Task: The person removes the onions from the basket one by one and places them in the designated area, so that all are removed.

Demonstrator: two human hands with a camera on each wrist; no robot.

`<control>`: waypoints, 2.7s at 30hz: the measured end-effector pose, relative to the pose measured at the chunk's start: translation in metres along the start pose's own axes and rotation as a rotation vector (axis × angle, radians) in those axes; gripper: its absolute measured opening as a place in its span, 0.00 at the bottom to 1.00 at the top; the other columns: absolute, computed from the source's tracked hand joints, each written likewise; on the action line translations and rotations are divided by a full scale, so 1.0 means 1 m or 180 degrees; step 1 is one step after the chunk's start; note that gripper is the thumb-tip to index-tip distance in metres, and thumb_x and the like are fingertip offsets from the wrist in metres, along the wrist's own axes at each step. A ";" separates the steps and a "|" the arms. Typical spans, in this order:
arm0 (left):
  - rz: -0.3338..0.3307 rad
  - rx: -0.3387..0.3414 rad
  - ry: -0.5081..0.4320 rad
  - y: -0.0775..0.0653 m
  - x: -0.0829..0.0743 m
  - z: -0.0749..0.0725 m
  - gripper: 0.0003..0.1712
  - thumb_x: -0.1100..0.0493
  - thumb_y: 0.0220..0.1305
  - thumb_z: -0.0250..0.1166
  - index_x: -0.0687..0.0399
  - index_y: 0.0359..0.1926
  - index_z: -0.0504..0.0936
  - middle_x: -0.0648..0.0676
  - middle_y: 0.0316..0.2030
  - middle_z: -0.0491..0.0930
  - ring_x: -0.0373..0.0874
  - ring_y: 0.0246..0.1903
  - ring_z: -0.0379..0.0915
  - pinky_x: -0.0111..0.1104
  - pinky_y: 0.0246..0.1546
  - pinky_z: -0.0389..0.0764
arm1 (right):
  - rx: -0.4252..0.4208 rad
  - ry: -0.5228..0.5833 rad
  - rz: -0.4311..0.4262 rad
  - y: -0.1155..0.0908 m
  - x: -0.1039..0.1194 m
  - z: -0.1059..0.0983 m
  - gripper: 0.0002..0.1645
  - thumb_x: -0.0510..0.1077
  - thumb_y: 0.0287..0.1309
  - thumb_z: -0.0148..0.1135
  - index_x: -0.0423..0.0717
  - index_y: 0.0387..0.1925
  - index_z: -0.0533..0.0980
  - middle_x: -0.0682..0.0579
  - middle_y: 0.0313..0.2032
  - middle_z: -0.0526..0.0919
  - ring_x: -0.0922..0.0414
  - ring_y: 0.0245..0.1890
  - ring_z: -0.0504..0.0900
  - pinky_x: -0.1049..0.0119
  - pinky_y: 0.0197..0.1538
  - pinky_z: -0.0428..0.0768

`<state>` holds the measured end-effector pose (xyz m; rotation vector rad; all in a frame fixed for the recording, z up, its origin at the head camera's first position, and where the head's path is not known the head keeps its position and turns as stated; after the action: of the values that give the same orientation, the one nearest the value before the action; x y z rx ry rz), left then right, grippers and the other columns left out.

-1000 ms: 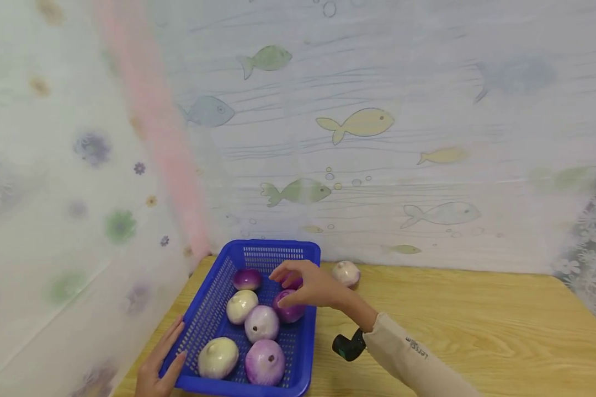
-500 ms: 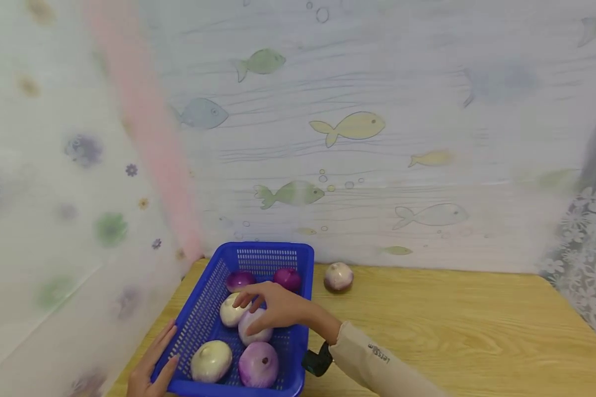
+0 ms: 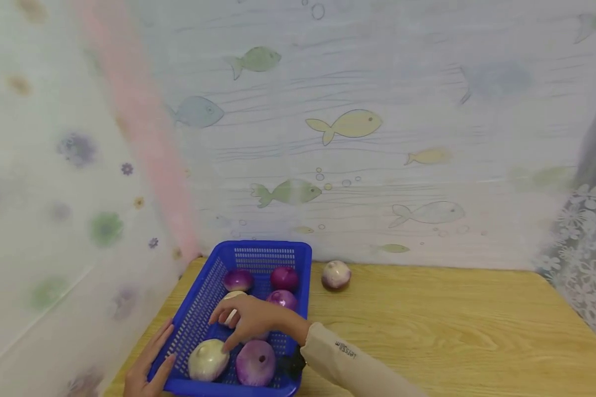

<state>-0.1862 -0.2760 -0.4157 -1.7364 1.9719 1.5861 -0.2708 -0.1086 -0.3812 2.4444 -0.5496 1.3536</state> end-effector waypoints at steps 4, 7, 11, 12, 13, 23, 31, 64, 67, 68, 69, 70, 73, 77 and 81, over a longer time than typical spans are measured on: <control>-0.0023 0.0036 -0.0037 0.001 0.002 0.004 0.30 0.70 0.55 0.65 0.57 0.61 0.75 0.56 0.61 0.72 0.24 0.60 0.60 0.14 0.57 0.59 | 0.0180 -0.0043 -0.0047 0.008 -0.002 0.011 0.28 0.34 0.44 0.74 0.40 0.50 0.75 0.55 0.46 0.78 0.63 0.45 0.77 0.69 0.51 0.77; 0.0007 0.0028 -0.0038 0.002 0.001 0.005 0.30 0.70 0.54 0.65 0.57 0.60 0.75 0.58 0.60 0.72 0.24 0.60 0.60 0.14 0.57 0.59 | 0.0275 -0.0007 0.0034 0.012 -0.004 0.017 0.29 0.34 0.43 0.73 0.40 0.51 0.75 0.51 0.48 0.79 0.60 0.47 0.78 0.70 0.50 0.77; 0.0011 0.0092 0.0033 0.005 -0.001 0.009 0.30 0.69 0.55 0.65 0.58 0.61 0.74 0.59 0.61 0.71 0.22 0.60 0.58 0.12 0.57 0.57 | 0.0288 0.0017 0.0120 0.017 -0.009 0.022 0.30 0.31 0.40 0.74 0.40 0.50 0.75 0.46 0.49 0.79 0.58 0.47 0.78 0.70 0.49 0.78; -0.0037 0.0126 0.0065 0.005 -0.001 0.010 0.30 0.69 0.56 0.65 0.58 0.61 0.74 0.58 0.61 0.71 0.21 0.60 0.57 0.12 0.57 0.56 | 0.0284 -0.0018 0.0123 0.018 -0.010 0.024 0.30 0.30 0.39 0.74 0.40 0.49 0.75 0.44 0.49 0.79 0.59 0.48 0.78 0.70 0.49 0.78; -0.0061 0.0144 0.0070 0.006 0.000 0.011 0.30 0.69 0.56 0.65 0.58 0.61 0.74 0.58 0.62 0.70 0.20 0.60 0.57 0.11 0.57 0.56 | 0.0284 -0.0064 0.0106 0.020 -0.011 0.025 0.30 0.30 0.38 0.74 0.39 0.49 0.76 0.45 0.48 0.79 0.60 0.47 0.77 0.71 0.48 0.78; -0.0177 0.0105 0.0045 0.004 0.003 0.009 0.29 0.70 0.55 0.65 0.58 0.61 0.74 0.56 0.61 0.71 0.20 0.59 0.58 0.11 0.56 0.57 | 0.0194 -0.0491 0.0424 0.033 -0.031 0.036 0.29 0.34 0.36 0.77 0.47 0.45 0.78 0.57 0.39 0.80 0.67 0.35 0.77 0.77 0.40 0.75; -0.0001 0.0075 -0.0051 0.005 0.000 0.006 0.29 0.71 0.54 0.65 0.61 0.60 0.74 0.60 0.61 0.71 0.23 0.60 0.59 0.13 0.56 0.58 | 0.0225 -0.0422 0.0638 0.036 -0.034 0.044 0.27 0.37 0.37 0.77 0.51 0.43 0.76 0.59 0.37 0.77 0.67 0.37 0.75 0.74 0.39 0.75; -0.0289 0.0077 0.0095 0.001 0.004 0.003 0.26 0.68 0.59 0.63 0.56 0.60 0.75 0.53 0.61 0.72 0.22 0.59 0.60 0.12 0.56 0.58 | 0.0238 0.0369 0.0342 0.035 -0.025 0.047 0.29 0.31 0.33 0.74 0.44 0.44 0.77 0.61 0.39 0.77 0.66 0.40 0.74 0.76 0.44 0.74; -0.0230 0.0088 0.0029 0.001 0.004 0.003 0.27 0.69 0.58 0.63 0.57 0.60 0.75 0.54 0.61 0.72 0.23 0.59 0.60 0.13 0.57 0.58 | 0.0206 0.0371 0.0276 0.034 -0.023 0.042 0.29 0.32 0.34 0.74 0.45 0.45 0.77 0.62 0.40 0.78 0.66 0.41 0.74 0.76 0.45 0.74; -0.0161 0.0095 0.0001 0.002 0.003 0.003 0.28 0.70 0.57 0.63 0.58 0.60 0.75 0.55 0.61 0.72 0.25 0.60 0.61 0.14 0.58 0.58 | 0.0183 0.0360 0.0271 0.033 -0.022 0.039 0.30 0.32 0.34 0.74 0.45 0.46 0.77 0.62 0.41 0.79 0.67 0.42 0.74 0.76 0.46 0.74; -0.0141 0.0103 -0.0010 0.003 0.003 0.003 0.28 0.71 0.57 0.63 0.59 0.60 0.74 0.56 0.61 0.71 0.25 0.60 0.60 0.14 0.58 0.58 | 0.0162 0.0349 0.0257 0.033 -0.021 0.037 0.30 0.33 0.34 0.74 0.45 0.46 0.77 0.62 0.42 0.79 0.67 0.42 0.75 0.76 0.46 0.74; -0.0094 0.0101 -0.0043 0.003 0.002 0.002 0.28 0.72 0.56 0.63 0.59 0.60 0.74 0.57 0.61 0.71 0.26 0.60 0.61 0.15 0.58 0.58 | 0.0146 0.0353 0.0231 0.031 -0.019 0.034 0.30 0.33 0.35 0.74 0.45 0.47 0.77 0.61 0.42 0.79 0.66 0.42 0.75 0.76 0.46 0.74; -0.0120 0.0154 -0.0008 0.005 0.002 0.002 0.29 0.71 0.57 0.63 0.59 0.61 0.73 0.57 0.62 0.70 0.24 0.61 0.59 0.13 0.58 0.57 | 0.0094 0.0406 0.0176 0.028 -0.016 0.027 0.29 0.34 0.37 0.74 0.45 0.48 0.77 0.61 0.43 0.80 0.65 0.42 0.75 0.75 0.46 0.75; -0.0137 0.0170 0.0014 0.004 0.001 0.002 0.29 0.71 0.57 0.62 0.59 0.62 0.73 0.58 0.62 0.70 0.23 0.61 0.58 0.13 0.57 0.56 | 0.0064 0.0613 0.0099 0.023 -0.012 0.020 0.28 0.33 0.39 0.74 0.44 0.47 0.77 0.60 0.42 0.80 0.65 0.41 0.76 0.72 0.45 0.77; -0.0105 0.0176 0.0032 0.003 0.000 0.002 0.29 0.70 0.58 0.62 0.59 0.62 0.73 0.59 0.62 0.70 0.23 0.61 0.58 0.12 0.57 0.56 | -0.0009 0.0680 0.0095 0.016 -0.007 0.012 0.29 0.33 0.38 0.74 0.45 0.47 0.77 0.60 0.42 0.79 0.65 0.39 0.76 0.71 0.43 0.79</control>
<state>-0.1893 -0.2746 -0.4148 -1.7504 1.9615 1.5011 -0.2730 -0.1265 -0.3924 2.2598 -0.5357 1.5996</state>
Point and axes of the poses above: each hand's wrist, its own y-axis towards the middle knuckle, its own z-axis out of the palm, x = y × z, the point moved 9 cm from there along y, towards the middle knuckle
